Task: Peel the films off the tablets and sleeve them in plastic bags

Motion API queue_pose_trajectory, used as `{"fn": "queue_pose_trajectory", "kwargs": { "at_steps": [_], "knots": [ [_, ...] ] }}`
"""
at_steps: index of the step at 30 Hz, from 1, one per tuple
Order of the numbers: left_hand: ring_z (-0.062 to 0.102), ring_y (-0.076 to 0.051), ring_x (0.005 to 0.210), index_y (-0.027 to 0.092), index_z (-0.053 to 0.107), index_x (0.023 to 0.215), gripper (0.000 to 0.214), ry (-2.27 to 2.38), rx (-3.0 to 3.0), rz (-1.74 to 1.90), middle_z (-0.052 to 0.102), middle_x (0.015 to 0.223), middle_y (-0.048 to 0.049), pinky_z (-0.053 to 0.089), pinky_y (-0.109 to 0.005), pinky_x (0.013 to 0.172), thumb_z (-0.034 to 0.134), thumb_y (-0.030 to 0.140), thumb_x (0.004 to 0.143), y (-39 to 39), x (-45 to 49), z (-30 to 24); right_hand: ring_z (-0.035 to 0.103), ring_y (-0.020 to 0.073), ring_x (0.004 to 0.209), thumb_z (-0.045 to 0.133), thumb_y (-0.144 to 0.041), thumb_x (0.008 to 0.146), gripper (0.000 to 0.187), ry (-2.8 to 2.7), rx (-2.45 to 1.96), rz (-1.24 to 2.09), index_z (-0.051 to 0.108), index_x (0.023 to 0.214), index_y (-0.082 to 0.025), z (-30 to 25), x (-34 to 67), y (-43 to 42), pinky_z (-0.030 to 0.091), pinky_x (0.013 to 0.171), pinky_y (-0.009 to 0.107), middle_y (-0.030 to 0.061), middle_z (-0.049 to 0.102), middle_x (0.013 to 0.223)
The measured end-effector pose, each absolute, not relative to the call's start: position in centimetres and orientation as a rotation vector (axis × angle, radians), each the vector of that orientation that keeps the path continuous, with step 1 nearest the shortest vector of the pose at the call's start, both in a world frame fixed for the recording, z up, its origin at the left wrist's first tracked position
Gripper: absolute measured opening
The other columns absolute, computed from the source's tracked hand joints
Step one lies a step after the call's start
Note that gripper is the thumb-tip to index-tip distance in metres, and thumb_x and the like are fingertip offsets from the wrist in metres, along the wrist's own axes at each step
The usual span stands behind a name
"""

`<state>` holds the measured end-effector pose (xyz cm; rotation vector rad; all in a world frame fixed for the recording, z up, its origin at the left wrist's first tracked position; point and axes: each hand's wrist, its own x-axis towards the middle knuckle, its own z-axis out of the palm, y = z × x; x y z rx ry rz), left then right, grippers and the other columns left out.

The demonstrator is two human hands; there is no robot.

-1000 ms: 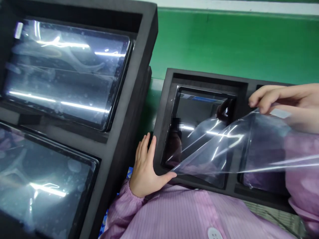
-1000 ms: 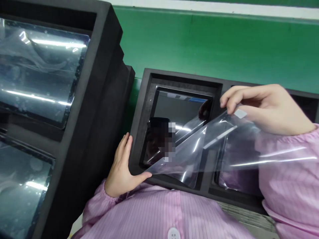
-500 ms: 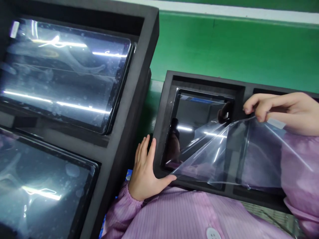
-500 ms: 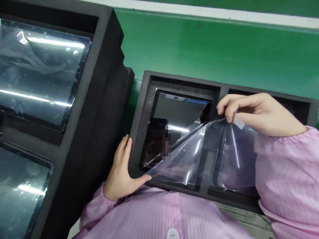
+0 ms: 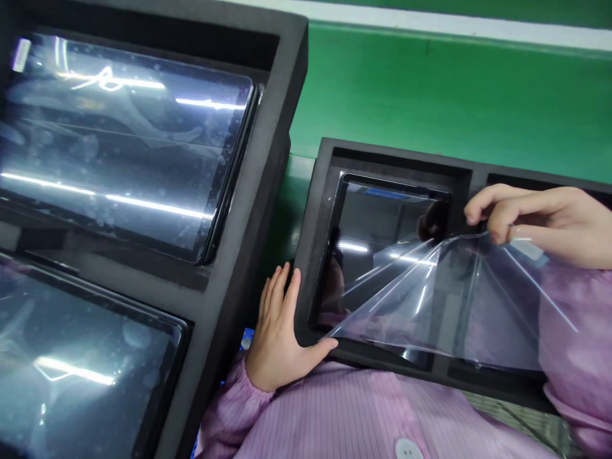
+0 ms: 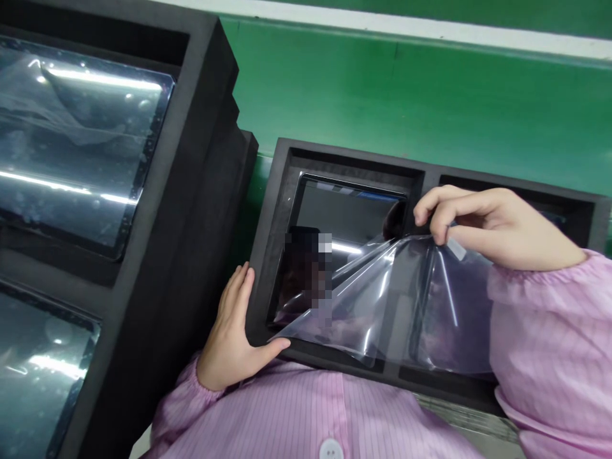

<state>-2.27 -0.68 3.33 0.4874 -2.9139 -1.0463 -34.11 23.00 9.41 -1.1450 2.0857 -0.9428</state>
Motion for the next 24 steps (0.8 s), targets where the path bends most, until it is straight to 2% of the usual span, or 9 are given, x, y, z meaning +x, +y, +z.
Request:
{"fn": "queue_pose_trajectory", "kwargs": {
  "at_steps": [12, 24],
  "knots": [
    [0.031, -0.040, 0.150, 0.024, 0.007, 0.161, 0.103, -2.843, 0.457, -1.141, 0.033, 0.160, -0.0207, 0.036, -0.065, 0.116, 0.068, 0.026, 0.079, -0.80, -2.07, 2.98, 0.059, 0.0192, 0.073, 0.067, -0.059, 0.087, 0.044, 2.084, -1.112, -0.922, 0.066, 0.059, -0.025, 9.10, -34.37, 23.19, 0.042, 0.065, 0.040, 0.0078, 0.064, 0.087],
    [0.029, -0.038, 0.151, 0.025, 0.006, 0.161, 0.098, -2.858, 0.485, -1.166, 0.032, 0.161, -0.0198, 0.035, -0.065, 0.117, 0.066, 0.028, 0.084, -0.82, -2.11, 3.26, 0.060, 0.0223, 0.081, 0.068, -0.051, 0.088, 0.036, 2.034, -1.098, -0.901, 0.068, 0.061, -0.026, 8.98, -34.61, 23.67, 0.045, 0.074, 0.042, 0.0084, 0.063, 0.095]
  ]
}}
